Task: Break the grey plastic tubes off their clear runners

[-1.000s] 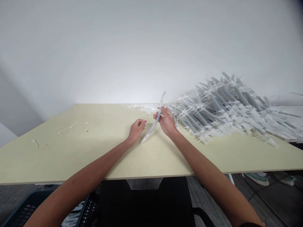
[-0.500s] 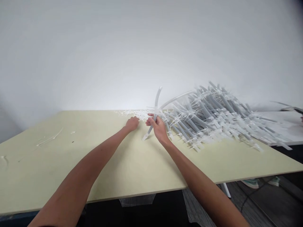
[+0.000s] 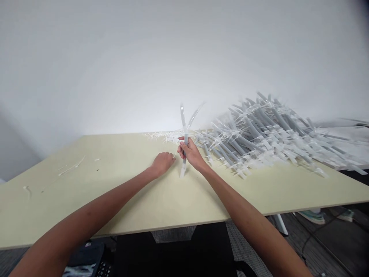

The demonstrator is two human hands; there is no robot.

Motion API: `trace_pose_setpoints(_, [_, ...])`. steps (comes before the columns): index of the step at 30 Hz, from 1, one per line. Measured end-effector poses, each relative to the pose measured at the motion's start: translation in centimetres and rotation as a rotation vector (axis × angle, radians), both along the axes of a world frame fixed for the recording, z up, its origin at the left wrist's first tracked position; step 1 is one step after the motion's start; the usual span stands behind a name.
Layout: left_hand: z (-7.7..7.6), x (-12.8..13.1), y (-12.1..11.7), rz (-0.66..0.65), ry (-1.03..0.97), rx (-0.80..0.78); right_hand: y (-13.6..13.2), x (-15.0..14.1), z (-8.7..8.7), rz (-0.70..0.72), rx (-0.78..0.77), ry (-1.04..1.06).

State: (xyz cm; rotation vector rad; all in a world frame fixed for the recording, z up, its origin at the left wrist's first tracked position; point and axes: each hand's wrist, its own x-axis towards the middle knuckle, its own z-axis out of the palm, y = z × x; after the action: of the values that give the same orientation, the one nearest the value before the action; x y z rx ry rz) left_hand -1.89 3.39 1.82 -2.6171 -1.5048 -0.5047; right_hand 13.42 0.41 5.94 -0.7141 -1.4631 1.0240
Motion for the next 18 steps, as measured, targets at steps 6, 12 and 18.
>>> trace_pose_setpoints(6, [-0.2,-0.5,0.5,-0.160,0.001,0.088,-0.3,-0.3,-0.3,0.038,-0.061,-0.023])
trace_pose_setpoints(12, [-1.1,-0.2,1.8,-0.222,0.117,0.033,0.0,-0.1,-0.5,-0.007,-0.093,-0.036])
trace_pose_setpoints(18, [-1.5,-0.4,0.7,-0.308,0.075,0.079,0.2,0.1,-0.5,-0.019,-0.132,0.013])
